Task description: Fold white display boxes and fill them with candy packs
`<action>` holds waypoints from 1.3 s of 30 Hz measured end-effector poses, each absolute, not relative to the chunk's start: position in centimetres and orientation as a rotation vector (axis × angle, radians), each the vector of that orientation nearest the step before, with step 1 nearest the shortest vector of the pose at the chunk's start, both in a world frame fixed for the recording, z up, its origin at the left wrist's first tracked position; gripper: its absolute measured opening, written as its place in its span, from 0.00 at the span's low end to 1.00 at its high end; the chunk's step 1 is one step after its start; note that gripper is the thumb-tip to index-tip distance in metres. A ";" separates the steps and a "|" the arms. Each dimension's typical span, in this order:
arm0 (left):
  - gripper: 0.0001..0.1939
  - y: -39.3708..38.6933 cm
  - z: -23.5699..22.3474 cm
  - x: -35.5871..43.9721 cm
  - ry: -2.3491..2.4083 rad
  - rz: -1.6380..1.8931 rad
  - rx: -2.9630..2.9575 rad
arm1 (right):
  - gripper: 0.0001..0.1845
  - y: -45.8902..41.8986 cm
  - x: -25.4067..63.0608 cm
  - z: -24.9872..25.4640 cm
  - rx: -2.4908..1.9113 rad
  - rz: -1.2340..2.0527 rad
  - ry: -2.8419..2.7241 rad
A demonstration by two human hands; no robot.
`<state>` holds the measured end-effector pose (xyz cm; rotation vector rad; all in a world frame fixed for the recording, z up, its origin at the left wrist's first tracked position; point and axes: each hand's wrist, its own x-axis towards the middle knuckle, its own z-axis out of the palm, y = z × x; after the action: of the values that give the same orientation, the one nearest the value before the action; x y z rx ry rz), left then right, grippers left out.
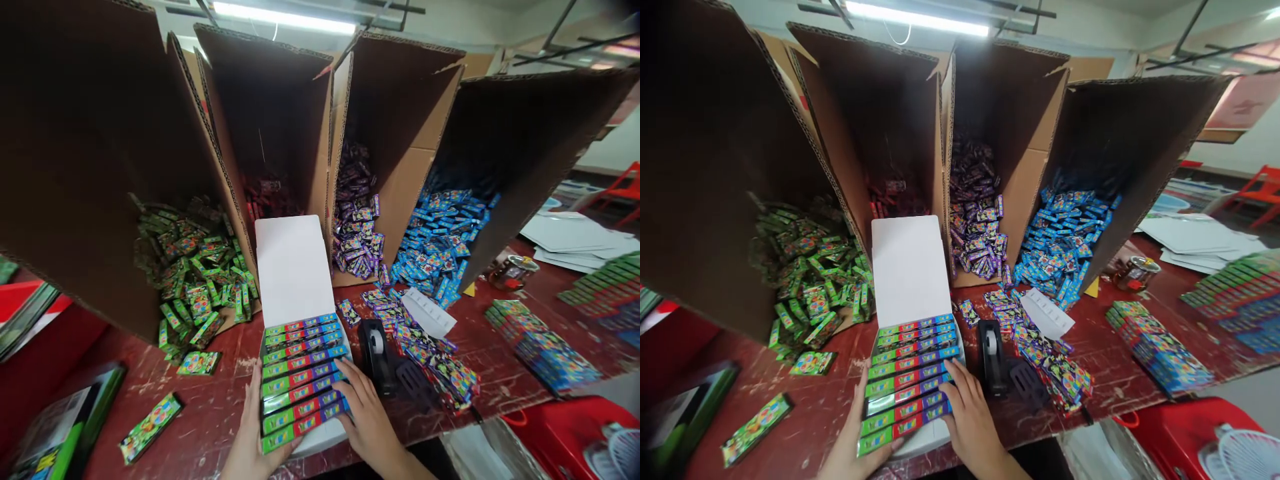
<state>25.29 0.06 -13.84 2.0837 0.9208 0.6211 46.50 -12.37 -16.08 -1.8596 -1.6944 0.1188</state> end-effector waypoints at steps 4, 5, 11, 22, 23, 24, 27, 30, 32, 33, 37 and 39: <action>0.55 0.2 -14.6 25.3 0.887 0.586 2.219 | 0.32 -13.5 47.3 -15.9 -1.901 0.015 -1.746; 0.55 0.3 -14.6 25.6 0.907 0.618 2.201 | 0.35 -13.4 47.5 -15.6 -1.953 0.018 -1.735; 0.49 0.8 -12.6 26.3 0.881 0.740 2.179 | 0.46 -10.5 47.8 -12.0 -2.031 0.242 -1.938; 0.50 1.2 -12.3 25.8 0.803 0.667 2.215 | 0.18 -5.3 48.3 -10.0 -1.467 0.376 -1.836; 0.49 1.2 -12.6 26.0 0.809 0.698 2.191 | 0.20 -4.9 48.4 -10.0 -1.442 0.325 -1.835; 0.49 1.1 -12.9 26.1 0.818 0.727 2.161 | 0.21 -4.6 48.6 -10.2 -1.425 0.290 -1.832; 0.52 0.8 -14.5 25.8 0.859 0.778 1.976 | 0.20 -3.9 48.8 -11.1 -1.344 0.338 -1.779; 0.51 0.1 -16.5 25.0 0.943 0.759 1.809 | 0.15 -3.9 48.8 -11.9 -1.259 0.447 -1.678; 0.47 -0.4 -17.7 24.5 0.984 0.710 1.739 | 0.16 -4.7 48.7 -11.9 -1.306 0.478 -1.636; 0.45 -0.7 -18.2 24.4 0.989 0.683 1.715 | 0.23 -5.2 48.6 -11.7 -1.349 0.505 -1.679; 0.35 -1.2 -19.4 24.3 1.058 0.659 1.746 | 0.59 -6.4 47.3 -11.3 -1.608 0.564 -2.081; 0.33 -1.2 -19.8 24.3 1.120 0.621 1.778 | 0.60 -5.7 46.5 -11.7 -1.812 0.495 -2.055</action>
<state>24.28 -1.17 -19.83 1.7776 1.1203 0.6213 46.52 -5.70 -11.71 -1.8118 -2.0552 0.4954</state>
